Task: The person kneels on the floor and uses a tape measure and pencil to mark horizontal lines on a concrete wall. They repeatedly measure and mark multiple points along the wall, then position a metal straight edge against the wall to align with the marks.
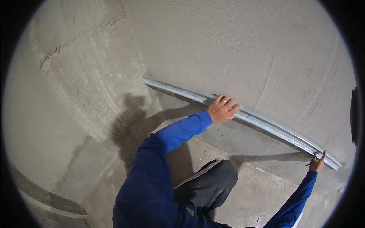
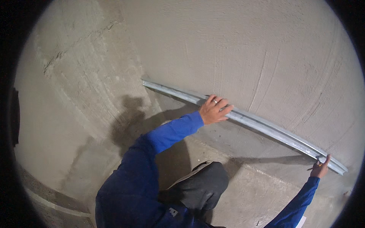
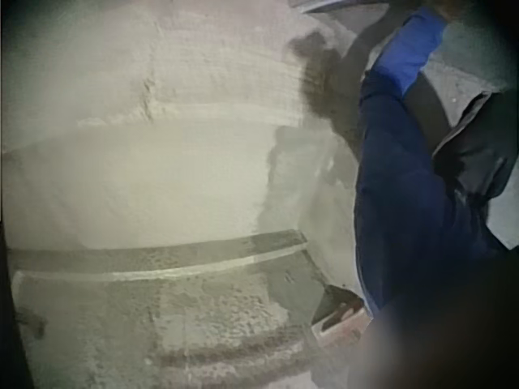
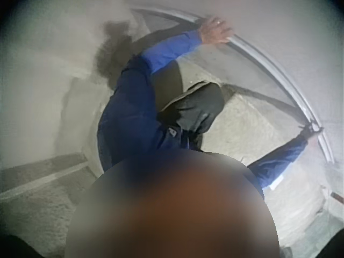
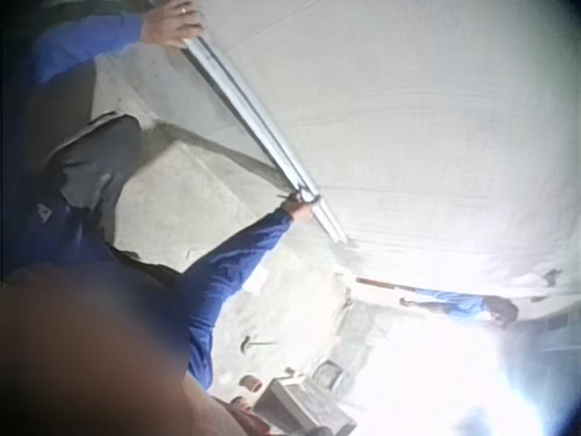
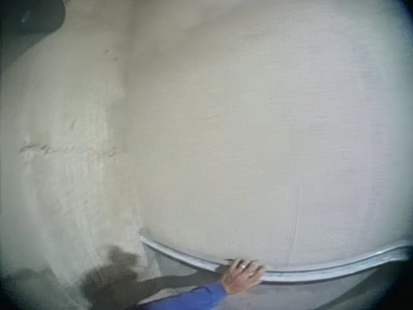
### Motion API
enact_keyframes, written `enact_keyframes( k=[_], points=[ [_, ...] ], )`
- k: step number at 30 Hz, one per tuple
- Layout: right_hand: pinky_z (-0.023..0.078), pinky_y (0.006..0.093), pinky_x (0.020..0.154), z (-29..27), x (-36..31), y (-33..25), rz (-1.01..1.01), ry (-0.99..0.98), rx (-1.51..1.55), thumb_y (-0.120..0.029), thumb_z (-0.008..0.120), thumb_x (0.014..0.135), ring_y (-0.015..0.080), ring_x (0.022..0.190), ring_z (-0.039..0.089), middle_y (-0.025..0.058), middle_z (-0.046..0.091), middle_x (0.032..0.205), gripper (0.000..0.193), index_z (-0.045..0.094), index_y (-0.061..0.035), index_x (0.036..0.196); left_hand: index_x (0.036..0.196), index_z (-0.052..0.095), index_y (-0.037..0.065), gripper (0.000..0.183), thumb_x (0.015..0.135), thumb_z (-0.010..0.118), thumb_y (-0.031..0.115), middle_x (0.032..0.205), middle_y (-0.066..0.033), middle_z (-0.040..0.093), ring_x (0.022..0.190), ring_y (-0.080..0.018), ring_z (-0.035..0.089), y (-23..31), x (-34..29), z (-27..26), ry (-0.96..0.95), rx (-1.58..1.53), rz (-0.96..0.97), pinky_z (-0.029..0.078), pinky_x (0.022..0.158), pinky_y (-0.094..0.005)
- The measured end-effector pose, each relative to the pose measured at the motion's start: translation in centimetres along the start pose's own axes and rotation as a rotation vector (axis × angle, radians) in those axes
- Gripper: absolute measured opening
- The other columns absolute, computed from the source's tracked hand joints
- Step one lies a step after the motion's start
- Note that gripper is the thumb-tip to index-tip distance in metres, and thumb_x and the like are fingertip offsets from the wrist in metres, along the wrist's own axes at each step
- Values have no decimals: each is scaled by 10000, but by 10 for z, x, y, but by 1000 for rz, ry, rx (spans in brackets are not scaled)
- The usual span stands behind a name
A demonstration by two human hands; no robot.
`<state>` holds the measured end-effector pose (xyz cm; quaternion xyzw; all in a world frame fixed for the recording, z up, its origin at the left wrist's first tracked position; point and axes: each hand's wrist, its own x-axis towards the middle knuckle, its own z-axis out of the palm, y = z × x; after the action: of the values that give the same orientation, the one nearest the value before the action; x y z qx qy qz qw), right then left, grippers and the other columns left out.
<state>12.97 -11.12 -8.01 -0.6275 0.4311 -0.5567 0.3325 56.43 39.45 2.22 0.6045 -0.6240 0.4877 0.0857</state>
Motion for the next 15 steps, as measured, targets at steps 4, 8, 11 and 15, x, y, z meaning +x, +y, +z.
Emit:
enact_keyframes(
  k=[4,8,11,15],
  points=[
    [366,227,465,-1,4,-16,134,-20,236,147,470,880,92,592,382,-4,378,809,691,454,-258,1440,1283,508,188,704,699,841,396,1186,-97,455,1088,-281,462,0,0,5,23,-18,1,402,898,-495],
    [380,224,462,-6,1,-23,48,28,209,158,461,870,89,585,400,-10,363,795,684,460,-229,1434,1293,497,194,685,722,831,369,1183,-96,448,1089,-286,460,8,3,10,6,-69,-34,396,913,-511],
    [394,241,462,-11,-3,-30,66,15,189,116,496,875,95,579,419,-5,364,784,628,487,-215,1409,1268,458,188,664,737,822,355,1160,-105,422,1084,-303,450,12,3,11,-31,-102,-64,395,908,-515],
    [387,248,458,-13,-1,-43,405,137,571,-131,626,902,111,563,435,4,380,782,399,577,-146,1298,1260,459,187,635,754,811,342,1161,-107,420,1087,-309,450,16,1,16,-11,-120,-86,396,906,-518]
  ],
)
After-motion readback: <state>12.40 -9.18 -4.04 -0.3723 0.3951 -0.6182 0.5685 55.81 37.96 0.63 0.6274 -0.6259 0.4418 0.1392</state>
